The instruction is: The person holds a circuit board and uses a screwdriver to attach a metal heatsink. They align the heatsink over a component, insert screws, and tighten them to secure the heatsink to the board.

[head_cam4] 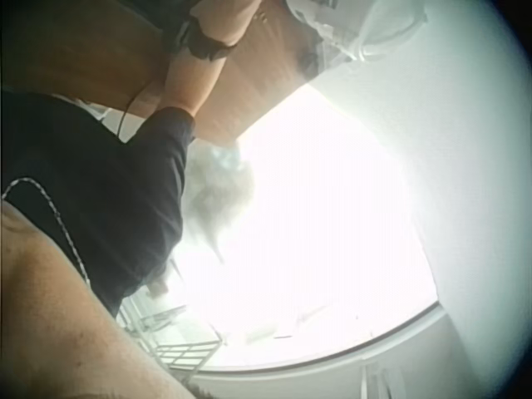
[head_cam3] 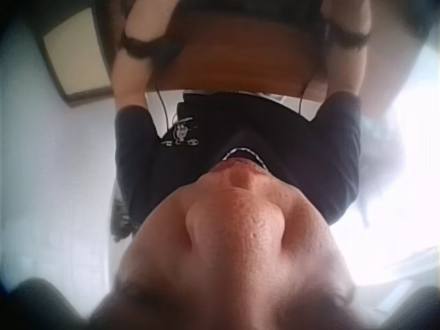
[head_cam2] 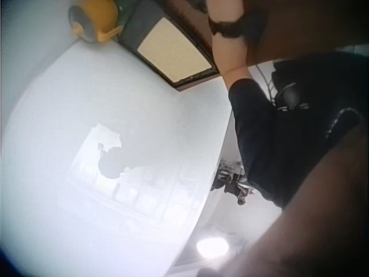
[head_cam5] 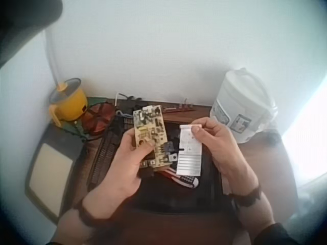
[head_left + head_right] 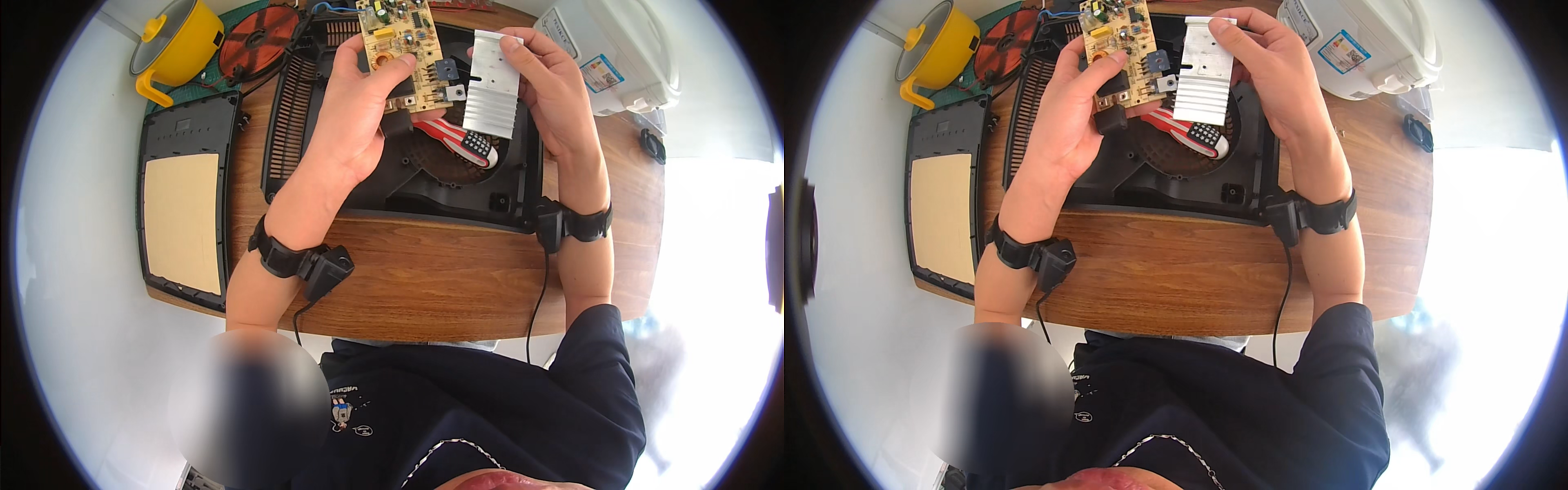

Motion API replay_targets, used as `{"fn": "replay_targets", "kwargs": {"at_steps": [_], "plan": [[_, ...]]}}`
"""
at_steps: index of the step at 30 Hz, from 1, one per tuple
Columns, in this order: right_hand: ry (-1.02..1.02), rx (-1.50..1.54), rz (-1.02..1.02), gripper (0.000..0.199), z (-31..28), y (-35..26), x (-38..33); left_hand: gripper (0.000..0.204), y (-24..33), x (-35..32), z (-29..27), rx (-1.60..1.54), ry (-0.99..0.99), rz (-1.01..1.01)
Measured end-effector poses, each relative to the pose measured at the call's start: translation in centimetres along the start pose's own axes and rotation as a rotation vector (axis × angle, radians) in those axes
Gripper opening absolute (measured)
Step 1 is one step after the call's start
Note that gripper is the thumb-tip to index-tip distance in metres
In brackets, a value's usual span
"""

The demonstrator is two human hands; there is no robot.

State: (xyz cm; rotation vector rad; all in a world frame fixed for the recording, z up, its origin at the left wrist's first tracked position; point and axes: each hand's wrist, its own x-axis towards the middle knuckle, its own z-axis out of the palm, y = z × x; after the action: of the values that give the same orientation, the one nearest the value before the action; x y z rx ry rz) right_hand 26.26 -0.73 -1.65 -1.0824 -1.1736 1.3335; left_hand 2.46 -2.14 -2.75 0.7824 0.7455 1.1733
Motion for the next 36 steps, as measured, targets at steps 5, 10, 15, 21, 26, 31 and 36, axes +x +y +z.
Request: {"fn": "replay_targets", "kwargs": {"at_steps": [5, 10, 15, 21, 26, 31, 36], "plan": [[-0.111, 0.104, 0.062, 0.037, 0.2, -0.1, -0.1, 0.049, 0.3, 0.0, 0.0, -0.066, -0.016, -0.038], [-0.215, 0.263, 0.151, 0.052, 0.1, -0.4, -0.4, 0.049, 0.4, 0.1, 0.1, -0.072, 0.007, -0.040], [-0.251, 0.149, 0.161, 0.058, 0.4, -0.4, -0.5, 0.050, 0.2, 0.1, -0.1, -0.072, 0.002, -0.038], [-0.098, 0.045, 0.160, 0.058, 2.2, 0.4, -1.1, 0.051, -0.1, 0.0, 0.0, -0.055, 0.000, -0.034], [-0.076, 0.114, 0.150, 0.048, 3.1, 0.1, -1.4, 0.052, -0.6, 0.2, -0.3, -0.025, 0.008, -0.013], [-0.040, 0.246, 0.147, 0.039, 4.1, 0.0, -1.5, 0.047, -0.6, 0.3, -0.3, 0.013, 0.035, 0.021], [-0.068, 0.096, 0.070, 0.037, 3.3, 0.6, -1.5, 0.053, -0.2, 0.0, 0.0, 0.006, 0.008, 0.015]]}}
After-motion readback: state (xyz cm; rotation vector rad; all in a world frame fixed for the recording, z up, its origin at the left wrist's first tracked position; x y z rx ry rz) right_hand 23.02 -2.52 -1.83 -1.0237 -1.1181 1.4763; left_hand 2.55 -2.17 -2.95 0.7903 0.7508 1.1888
